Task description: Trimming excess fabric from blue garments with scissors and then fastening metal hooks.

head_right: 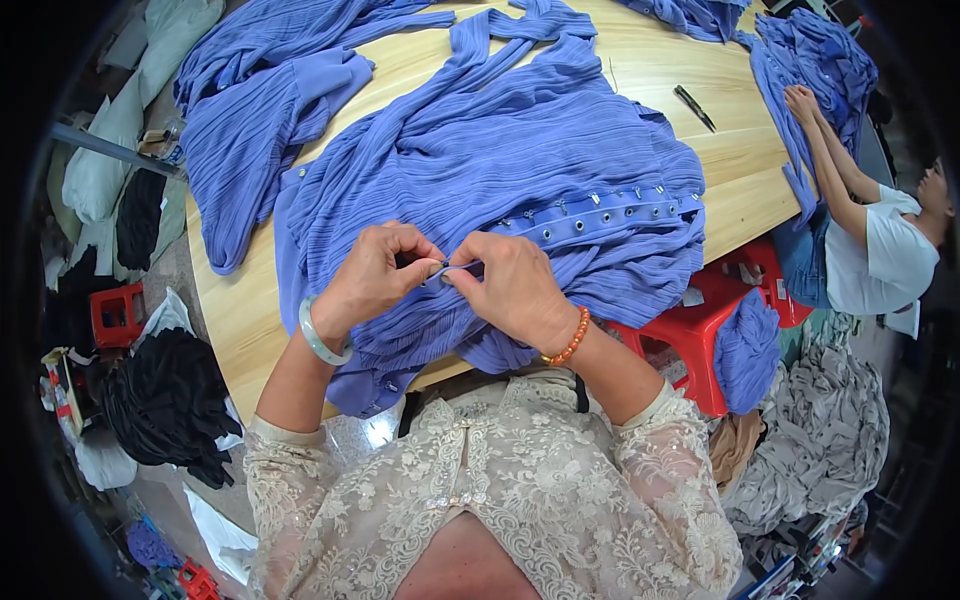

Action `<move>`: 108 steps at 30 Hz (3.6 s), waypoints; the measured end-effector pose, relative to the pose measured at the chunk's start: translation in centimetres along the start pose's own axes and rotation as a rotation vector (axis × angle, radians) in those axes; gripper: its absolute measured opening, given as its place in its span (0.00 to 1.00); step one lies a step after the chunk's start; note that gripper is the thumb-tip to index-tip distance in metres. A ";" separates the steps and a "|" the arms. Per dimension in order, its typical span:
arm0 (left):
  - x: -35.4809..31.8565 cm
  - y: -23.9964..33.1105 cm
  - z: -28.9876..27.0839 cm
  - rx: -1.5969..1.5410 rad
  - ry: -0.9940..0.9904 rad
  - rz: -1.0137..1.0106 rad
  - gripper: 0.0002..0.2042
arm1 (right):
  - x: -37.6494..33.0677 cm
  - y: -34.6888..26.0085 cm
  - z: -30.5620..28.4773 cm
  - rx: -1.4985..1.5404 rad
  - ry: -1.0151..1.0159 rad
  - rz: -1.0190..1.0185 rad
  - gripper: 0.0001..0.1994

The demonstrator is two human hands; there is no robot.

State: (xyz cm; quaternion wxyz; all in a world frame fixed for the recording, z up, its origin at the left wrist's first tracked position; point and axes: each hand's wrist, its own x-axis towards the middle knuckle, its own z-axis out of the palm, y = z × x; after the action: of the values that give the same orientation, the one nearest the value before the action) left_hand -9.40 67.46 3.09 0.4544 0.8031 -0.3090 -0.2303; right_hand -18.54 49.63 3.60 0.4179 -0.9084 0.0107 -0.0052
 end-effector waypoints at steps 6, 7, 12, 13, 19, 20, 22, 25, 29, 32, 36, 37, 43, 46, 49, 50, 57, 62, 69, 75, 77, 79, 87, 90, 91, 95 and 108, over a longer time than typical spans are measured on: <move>0.1 -0.6 0.0 0.013 -0.002 0.028 0.05 | 0.8 -0.2 -0.5 0.028 -0.076 0.098 0.10; 0.1 -0.6 0.0 0.019 -0.001 0.048 0.05 | 0.8 -0.3 -0.5 0.039 -0.083 0.107 0.10; 0.0 -0.1 -0.3 0.036 -0.027 0.048 0.04 | 0.5 -0.4 -0.3 0.067 -0.062 0.115 0.10; 0.0 0.0 -0.4 0.024 -0.044 0.025 0.03 | 0.5 -0.4 -0.2 0.041 -0.041 0.103 0.10; 0.1 -0.1 -0.5 -0.019 -0.061 0.040 0.04 | 0.9 0.4 -0.6 0.137 -0.059 0.084 0.11; 0.1 0.1 -0.7 -0.018 -0.063 0.042 0.04 | 0.8 0.2 -0.8 0.137 -0.057 0.085 0.11; -0.2 0.6 -1.1 -0.176 -0.100 -0.146 0.04 | 0.2 -0.4 -1.3 0.007 -0.084 0.117 0.11; -0.4 -0.1 -0.8 -0.022 -0.074 -0.016 0.05 | -1.4 -0.3 -1.8 -0.051 -0.059 0.050 0.09; -0.3 1.3 -0.1 0.095 -0.030 -0.026 0.05 | -2.9 0.5 -3.0 -0.171 0.049 -0.109 0.06; 0.1 2.6 1.3 0.295 0.141 0.104 0.06 | -3.0 0.8 -3.6 -0.186 0.053 -0.131 0.05; 1.3 3.3 2.8 0.387 0.243 0.188 0.09 | -2.6 1.1 -3.6 -0.187 0.048 -0.188 0.05; 1.5 3.4 2.8 0.412 0.184 0.142 0.09 | -2.4 1.3 -3.6 -0.186 0.051 -0.192 0.05; 1.8 3.5 2.2 0.383 0.057 0.077 0.06 | -2.1 1.7 -3.5 -0.126 0.079 -0.232 0.04; 1.9 2.6 2.0 0.193 0.027 0.015 0.06 | -1.5 1.8 -3.3 -0.092 0.080 -0.240 0.05; 2.1 2.4 1.9 0.089 -0.022 -0.018 0.05 | -0.6 2.1 -3.0 -0.065 0.091 -0.258 0.05; 2.0 2.3 1.9 0.085 -0.030 -0.022 0.05 | -0.3 2.1 -2.9 -0.035 0.073 -0.237 0.05; 2.4 2.0 1.9 0.014 -0.037 -0.087 0.04 | 0.7 1.9 -3.3 0.175 -0.049 0.056 0.08; 2.4 1.4 1.7 0.159 0.037 0.123 0.04 | 0.7 2.3 -3.0 0.260 -0.017 0.043 0.08; 1.8 1.4 2.1 -0.049 -0.033 -0.131 0.06 | -0.3 2.2 -2.5 0.273 0.000 0.079 0.09; 1.7 0.3 2.7 -0.050 -0.005 0.002 0.07 | -0.4 1.8 -2.7 0.249 -0.017 0.140 0.11; 1.8 0.2 2.0 -0.088 -0.099 -0.073 0.05 | -0.7 2.5 -2.6 0.191 0.021 0.089 0.12; 1.7 0.7 1.5 -0.219 -0.112 -0.156 0.05 | -0.8 2.7 -2.7 0.088 0.001 0.095 0.13; 1.9 2.9 2.2 0.321 0.090 0.096 0.06 | -3.4 3.4 -4.7 -0.107 0.083 -0.116 0.07; 2.6 4.9 3.4 0.338 0.115 0.113 0.08 | -3.7 3.7 -5.4 -0.129 0.113 -0.148 0.06; 3.0 5.2 3.8 0.352 0.132 0.135 0.09 | -3.7 3.8 -5.5 -0.129 0.117 -0.144 0.06; 4.4 5.1 4.4 0.403 -0.018 0.007 0.10 | -3.5 3.8 -5.4 -0.114 0.120 -0.185 0.05; 5.0 4.2 3.9 0.143 -0.114 -0.052 0.06 | -1.5 4.2 -5.3 0.018 0.122 -0.180 0.07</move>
State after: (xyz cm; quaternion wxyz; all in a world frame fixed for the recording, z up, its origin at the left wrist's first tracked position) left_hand -9.63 60.04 4.47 0.3715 0.8268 -0.3292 -0.2646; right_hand -20.24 42.92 3.87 0.4224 -0.8999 -0.0457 -0.0982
